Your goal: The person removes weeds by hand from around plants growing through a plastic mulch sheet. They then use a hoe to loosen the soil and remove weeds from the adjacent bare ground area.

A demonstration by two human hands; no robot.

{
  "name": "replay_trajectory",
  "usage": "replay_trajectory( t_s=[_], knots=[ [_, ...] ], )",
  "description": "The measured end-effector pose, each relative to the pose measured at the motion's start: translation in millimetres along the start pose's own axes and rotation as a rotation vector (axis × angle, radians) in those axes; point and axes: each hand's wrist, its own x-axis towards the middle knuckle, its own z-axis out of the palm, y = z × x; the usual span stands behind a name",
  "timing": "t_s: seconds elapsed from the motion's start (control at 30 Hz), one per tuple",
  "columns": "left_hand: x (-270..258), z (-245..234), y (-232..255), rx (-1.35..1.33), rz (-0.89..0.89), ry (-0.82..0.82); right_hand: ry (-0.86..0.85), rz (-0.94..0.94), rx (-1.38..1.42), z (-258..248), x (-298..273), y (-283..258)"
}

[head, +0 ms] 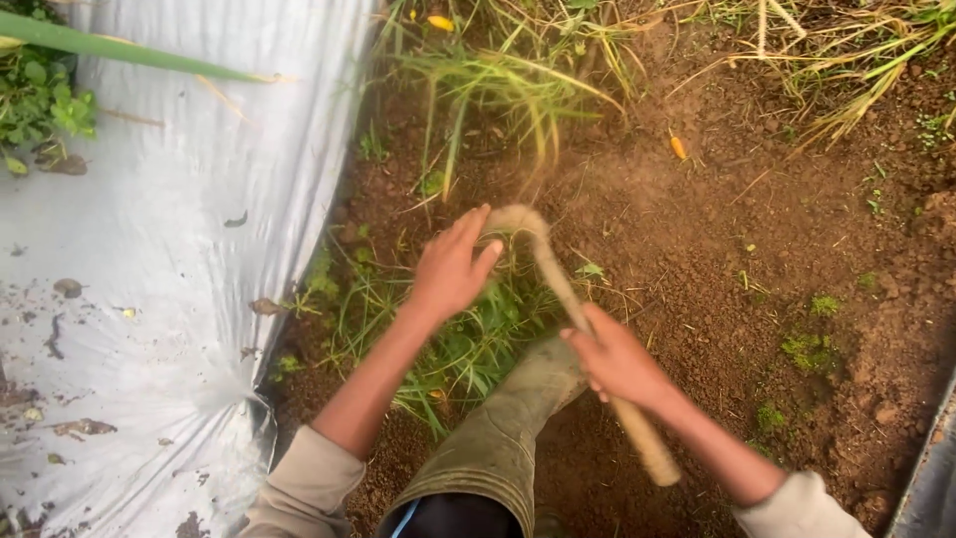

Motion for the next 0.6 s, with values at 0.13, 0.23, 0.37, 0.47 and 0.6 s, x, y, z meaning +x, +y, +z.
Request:
replay_trajectory(
  t_s=[0.13, 0.23, 0.37, 0.47, 0.6],
  knots=[
    [-5, 47, -48, 0.120, -0.031, -0.091, 0.183, -0.029, -0.119, -34, -23, -4],
    [-7, 70, -48, 0.311, 0.046, -0.062, 0.323, -0.033, -0.077, -45, -20, -13],
    [-9, 86, -57, 0.366, 0.124, 0.009, 0.415, -0.175, -0.158, -54, 12, -28],
    [-8, 91, -69, 0.371, 0.151, 0.067, 0.462, -0.242, -0.179, -59, 35, -21],
    [-5, 71, -84, 0.391, 0.074, 0.090, 0.522, -0.088, -0.155, -68, 25, 13]
  ],
)
